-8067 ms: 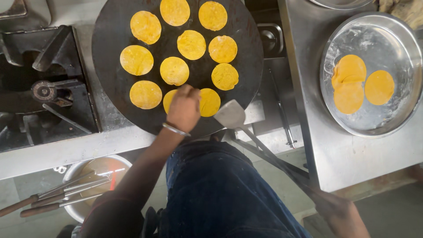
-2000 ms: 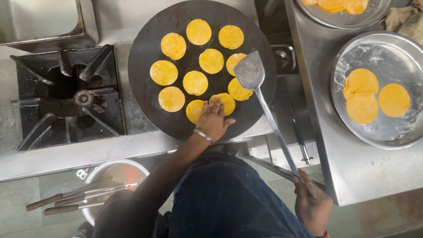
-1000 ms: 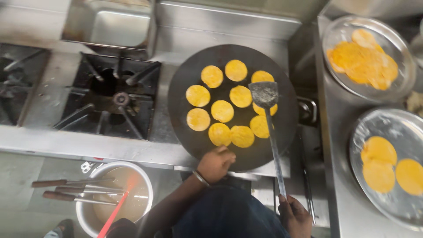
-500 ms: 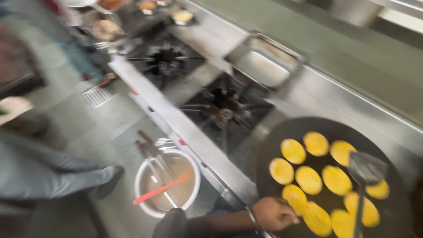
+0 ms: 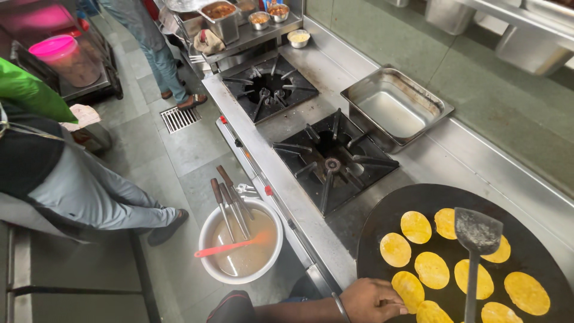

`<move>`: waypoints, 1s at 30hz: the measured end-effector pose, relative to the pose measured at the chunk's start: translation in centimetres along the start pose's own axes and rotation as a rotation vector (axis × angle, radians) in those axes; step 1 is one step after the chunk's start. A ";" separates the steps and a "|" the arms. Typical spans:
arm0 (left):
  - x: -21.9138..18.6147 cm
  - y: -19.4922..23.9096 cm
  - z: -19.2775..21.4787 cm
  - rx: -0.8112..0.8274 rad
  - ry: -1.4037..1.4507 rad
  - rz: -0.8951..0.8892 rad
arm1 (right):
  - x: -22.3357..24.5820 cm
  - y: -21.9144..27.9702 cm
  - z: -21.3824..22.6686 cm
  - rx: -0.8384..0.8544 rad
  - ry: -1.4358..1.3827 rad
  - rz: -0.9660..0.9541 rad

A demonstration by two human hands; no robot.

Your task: The person places flattened yellow dough discs onto a large flat griddle, cooks them, flips them with a spatula, and removes the cooked items to a tray. The person repeats this process with additional dough discs.

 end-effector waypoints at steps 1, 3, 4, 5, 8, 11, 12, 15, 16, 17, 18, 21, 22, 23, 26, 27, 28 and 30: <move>0.0 -0.1 -0.2 0.020 0.009 0.020 | 0.2 -0.2 0.2 -0.002 -0.004 0.002; -0.2 -0.1 -0.4 0.048 0.028 0.045 | 0.4 -0.5 0.3 0.000 -0.019 0.008; -0.3 0.0 -0.3 0.055 0.038 0.050 | 0.4 -0.5 0.3 0.007 -0.022 0.005; -0.5 -0.1 -0.5 0.064 0.050 0.055 | 0.4 -0.6 0.5 0.008 -0.029 0.008; -1.1 -0.3 -0.8 0.072 0.034 0.043 | 0.3 -0.8 1.4 0.006 -0.048 0.006; -2.0 -0.5 -0.8 0.058 -0.005 -0.001 | 0.4 -0.7 2.3 -0.009 -0.063 0.006; -2.3 -0.6 -0.7 0.046 -0.001 -0.018 | 0.5 -0.6 2.5 -0.015 -0.065 0.005; -2.9 -0.7 -0.5 0.012 0.027 -0.067 | 0.5 0.1 3.0 -0.024 -0.082 0.001; -3.1 -0.7 -0.5 0.006 0.047 -0.085 | 0.6 0.4 3.3 -0.028 -0.087 0.001; -3.2 -0.9 -0.5 0.000 0.067 -0.102 | 1.0 0.5 3.2 -0.026 -0.087 0.011; -3.2 -1.0 -0.5 0.003 0.078 -0.102 | 1.4 0.5 3.2 -0.025 -0.090 0.021; -3.2 -1.3 -0.9 0.022 0.102 -0.099 | 2.0 1.2 3.8 -0.028 -0.097 0.044; -3.3 -1.4 -1.0 0.033 0.101 -0.096 | 2.1 1.4 4.0 -0.030 -0.101 0.054; -3.4 -1.4 -1.1 0.047 0.099 -0.092 | 2.2 1.8 4.2 -0.031 -0.105 0.060; -4.8 -1.1 0.1 0.018 0.122 -0.187 | 1.4 3.5 5.2 -0.057 -0.111 0.061; -5.3 -0.9 0.2 -0.002 0.079 -0.220 | 0.0 5.2 6.8 -0.086 -0.114 0.041; -5.7 -1.2 0.6 -0.022 0.038 -0.254 | -1.2 6.8 8.4 -0.126 -0.110 0.031; -4.6 -1.7 0.6 0.014 0.133 -0.137 | -4.8 12.3 14.0 -0.263 -0.099 -0.009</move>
Point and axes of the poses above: each hand's wrist, its own y-axis away from the middle knuckle, its own z-axis out of the back of the hand, x = y × z, the point moved 10 cm from there along -y, towards the middle knuckle, and after that the axes turned 12 degrees about z, right-handed, at the moved point
